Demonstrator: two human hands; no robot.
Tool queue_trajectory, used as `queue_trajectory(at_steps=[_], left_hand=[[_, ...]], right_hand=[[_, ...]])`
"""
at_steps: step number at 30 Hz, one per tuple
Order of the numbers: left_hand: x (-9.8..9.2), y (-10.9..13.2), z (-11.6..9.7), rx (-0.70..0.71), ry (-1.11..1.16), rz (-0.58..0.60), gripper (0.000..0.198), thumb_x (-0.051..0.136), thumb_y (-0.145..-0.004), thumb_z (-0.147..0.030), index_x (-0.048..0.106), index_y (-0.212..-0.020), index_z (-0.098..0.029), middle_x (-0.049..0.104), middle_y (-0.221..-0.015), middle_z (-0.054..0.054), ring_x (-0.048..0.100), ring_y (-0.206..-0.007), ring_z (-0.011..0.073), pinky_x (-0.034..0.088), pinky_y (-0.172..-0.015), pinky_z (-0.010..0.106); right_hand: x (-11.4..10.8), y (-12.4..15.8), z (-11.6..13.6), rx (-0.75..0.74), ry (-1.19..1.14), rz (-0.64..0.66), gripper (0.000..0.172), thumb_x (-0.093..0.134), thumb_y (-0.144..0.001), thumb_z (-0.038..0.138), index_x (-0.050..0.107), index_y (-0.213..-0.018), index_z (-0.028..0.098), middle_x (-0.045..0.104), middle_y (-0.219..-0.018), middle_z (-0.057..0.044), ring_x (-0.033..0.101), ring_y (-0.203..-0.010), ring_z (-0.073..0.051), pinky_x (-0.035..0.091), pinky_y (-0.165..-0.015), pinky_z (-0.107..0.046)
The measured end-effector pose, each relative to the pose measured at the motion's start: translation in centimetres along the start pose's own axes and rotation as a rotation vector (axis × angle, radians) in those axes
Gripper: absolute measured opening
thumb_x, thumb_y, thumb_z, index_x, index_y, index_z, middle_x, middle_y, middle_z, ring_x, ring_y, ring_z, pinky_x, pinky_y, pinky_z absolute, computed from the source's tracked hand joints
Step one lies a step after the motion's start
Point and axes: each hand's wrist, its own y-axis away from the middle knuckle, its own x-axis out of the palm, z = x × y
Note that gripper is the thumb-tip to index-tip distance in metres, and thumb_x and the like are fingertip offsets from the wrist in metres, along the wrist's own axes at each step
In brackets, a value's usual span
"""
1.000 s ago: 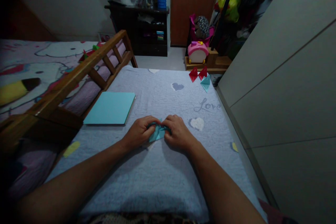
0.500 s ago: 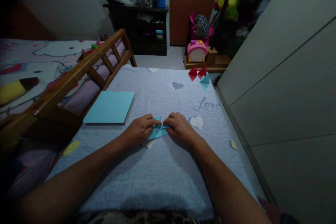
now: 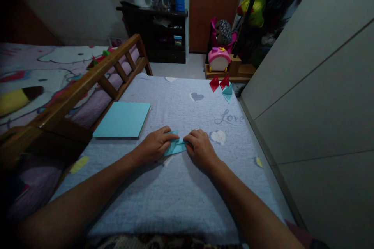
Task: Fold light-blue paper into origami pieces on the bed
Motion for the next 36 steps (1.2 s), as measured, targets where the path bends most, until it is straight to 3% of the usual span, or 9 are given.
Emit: queue_trajectory(at_steps=[4,12,16,23,29,33,36], left_hand=[[-0.4,0.0,-0.6,-0.012,0.054,-0.101,0.027,0.051,-0.09,-0.018,0.074,-0.105,-0.015,0.059,-0.092,0.007,0.061,-0.089,0.0188,0.05,-0.084,0.03],[-0.8,0.2,-0.3,-0.038,-0.047,-0.318,0.022,0.058,-0.087,-0.016,0.072,-0.105,-0.017,0.06,-0.095,0.006,0.061,-0.088,0.0184,0.052,-0.085,0.031],[-0.6,0.1,-0.3,-0.07,-0.094,-0.301,0.024,0.058,-0.087,-0.015,0.071,-0.107,-0.016,0.06,-0.096,0.007,0.061,-0.088,0.0188,0.052,-0.083,0.031],[0.7,-0.8,-0.5,-0.115,0.031,-0.253,0.027,0.061,-0.083,-0.013,0.07,-0.108,-0.017,0.064,-0.094,0.006,0.064,-0.089,0.0191,0.052,-0.084,0.031],[0.6,-0.9,-0.1,-0.151,0.076,-0.206,0.019,0.06,-0.085,-0.016,0.075,-0.098,-0.019,0.06,-0.088,0.004,0.062,-0.085,0.0175,0.051,-0.08,0.029],[0.5,-0.5,0.6,-0.095,0.035,-0.242,0.018,0.062,-0.086,-0.019,0.076,-0.097,-0.021,0.056,-0.101,0.006,0.06,-0.095,0.0192,0.052,-0.087,0.033],[0.4,-0.4,1.2,-0.031,-0.047,-0.288,0.018,0.065,-0.085,-0.02,0.076,-0.099,-0.021,0.053,-0.121,0.009,0.055,-0.105,0.0235,0.049,-0.097,0.042]], right_hand=[[0.3,-0.2,0.1,0.016,0.017,-0.025,0.012,0.057,-0.09,0.015,0.067,-0.095,0.019,0.063,-0.094,-0.007,0.052,-0.093,-0.023,0.038,-0.085,-0.037],[0.3,-0.4,0.3,0.077,0.032,-0.045,0.024,0.06,-0.089,0.021,0.062,-0.113,0.018,0.064,-0.107,-0.011,0.052,-0.099,-0.026,0.038,-0.089,-0.041],[-0.1,-0.9,0.4,0.134,0.021,-0.006,0.02,0.057,-0.087,0.019,0.066,-0.105,0.019,0.064,-0.106,-0.01,0.052,-0.099,-0.026,0.037,-0.087,-0.04],[-0.6,-1.6,0.4,0.17,-0.064,0.016,0.035,0.051,-0.078,0.013,0.065,-0.11,0.018,0.067,-0.103,-0.008,0.053,-0.096,-0.024,0.036,-0.087,-0.038],[0.4,-1.2,0.5,0.191,0.023,-0.067,0.013,0.062,-0.084,0.023,0.067,-0.095,0.019,0.062,-0.097,-0.008,0.051,-0.096,-0.026,0.034,-0.085,-0.04],[0.6,-1.2,0.3,0.211,0.034,-0.061,0.009,0.064,-0.085,0.018,0.068,-0.093,0.02,0.063,-0.098,-0.008,0.05,-0.097,-0.026,0.034,-0.085,-0.039],[0.5,-1.1,0.0,0.203,0.016,-0.061,0.013,0.063,-0.087,0.016,0.069,-0.097,0.021,0.063,-0.1,-0.007,0.05,-0.098,-0.026,0.034,-0.086,-0.04]])
